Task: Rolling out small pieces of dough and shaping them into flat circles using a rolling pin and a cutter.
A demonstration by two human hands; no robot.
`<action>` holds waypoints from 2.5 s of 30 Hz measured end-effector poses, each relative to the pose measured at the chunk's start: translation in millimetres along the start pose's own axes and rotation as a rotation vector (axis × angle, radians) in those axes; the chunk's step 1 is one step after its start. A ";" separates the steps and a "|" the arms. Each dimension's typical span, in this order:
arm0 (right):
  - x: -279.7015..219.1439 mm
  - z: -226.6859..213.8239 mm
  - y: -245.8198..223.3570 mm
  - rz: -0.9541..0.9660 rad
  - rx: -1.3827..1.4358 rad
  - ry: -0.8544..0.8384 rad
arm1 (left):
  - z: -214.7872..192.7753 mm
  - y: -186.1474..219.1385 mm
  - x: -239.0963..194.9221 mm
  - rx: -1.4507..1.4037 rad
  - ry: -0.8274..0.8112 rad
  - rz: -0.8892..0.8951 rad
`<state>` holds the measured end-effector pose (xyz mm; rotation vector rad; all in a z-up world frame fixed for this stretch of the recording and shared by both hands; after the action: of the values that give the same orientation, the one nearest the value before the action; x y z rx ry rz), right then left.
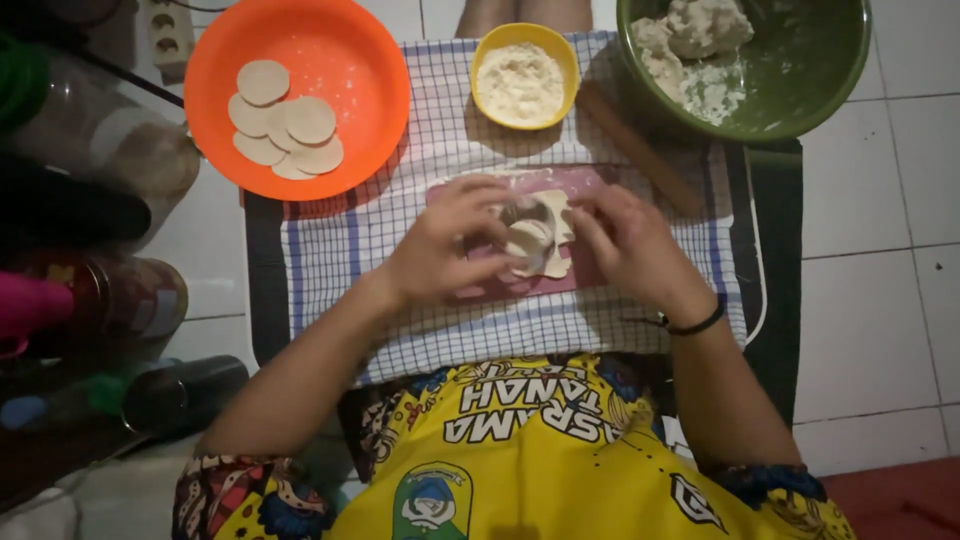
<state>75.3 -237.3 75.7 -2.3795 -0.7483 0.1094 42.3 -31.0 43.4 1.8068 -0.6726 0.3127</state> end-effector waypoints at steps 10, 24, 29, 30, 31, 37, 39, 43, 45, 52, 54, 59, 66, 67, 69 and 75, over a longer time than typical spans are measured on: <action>-4.1 10.2 5.6 -0.053 0.004 0.042 | -47.0 9.6 9.3 0.235 0.318 0.056; -0.3 21.2 -4.3 -0.087 -0.073 0.117 | -49.1 -11.7 6.4 0.912 0.338 -0.018; -11.1 13.1 -0.2 -0.101 0.109 0.173 | -30.0 -11.5 3.7 0.758 0.298 0.103; -13.2 13.2 5.4 -0.111 0.147 0.206 | -21.8 -22.1 2.2 0.650 0.253 0.139; -16.4 11.0 8.8 -0.110 0.146 0.208 | -17.4 -20.2 0.7 0.649 0.252 0.141; -29.1 -15.1 -0.7 0.040 0.382 0.262 | 10.6 -8.4 -2.9 0.541 -0.137 -0.017; -31.5 -16.4 -0.4 0.092 0.518 0.252 | 18.6 -7.9 -2.4 0.483 -0.213 0.016; -31.0 -18.6 12.6 0.098 0.511 0.289 | 24.5 -4.7 -3.8 0.557 -0.257 -0.061; -29.1 -23.3 13.5 0.069 0.390 0.320 | 25.0 -8.5 -5.4 0.566 -0.193 -0.062; -21.5 -5.0 2.2 -0.111 -0.089 0.293 | 22.3 -4.9 -1.5 0.484 -0.118 -0.076; -22.2 5.6 -2.7 -0.185 -0.135 0.255 | 23.5 -6.8 -4.2 0.415 -0.114 -0.073; -14.2 15.7 -28.1 -0.201 -0.232 0.034 | 23.5 -9.8 -6.9 0.349 -0.076 -0.056; -6.4 38.6 -17.8 -0.248 -0.334 -0.058 | 22.1 13.9 0.1 0.033 0.011 -0.030; -6.7 36.1 -21.0 -0.260 -0.335 -0.058 | 19.0 18.5 -0.2 0.041 0.020 -0.028; -5.8 27.7 -29.6 -0.307 -0.336 0.011 | 11.1 25.8 -0.5 -0.052 0.042 -0.046; 12.2 9.0 -36.9 -0.256 0.070 0.030 | -16.2 6.7 -5.6 -0.043 0.028 -0.257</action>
<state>65.2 -202.2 91.9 -2.1938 -1.0098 -0.0069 35.8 -15.7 51.2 1.8200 -0.4177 0.1492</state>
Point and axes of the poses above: each hand's wrist, its own x-axis towards the middle knuckle, its own z-axis out of the palm, y = z × x, the point moved 6 cm from there along x, towards the middle knuckle, and after that the axes turned 3 degrees about -z, right-handed, at the moved point
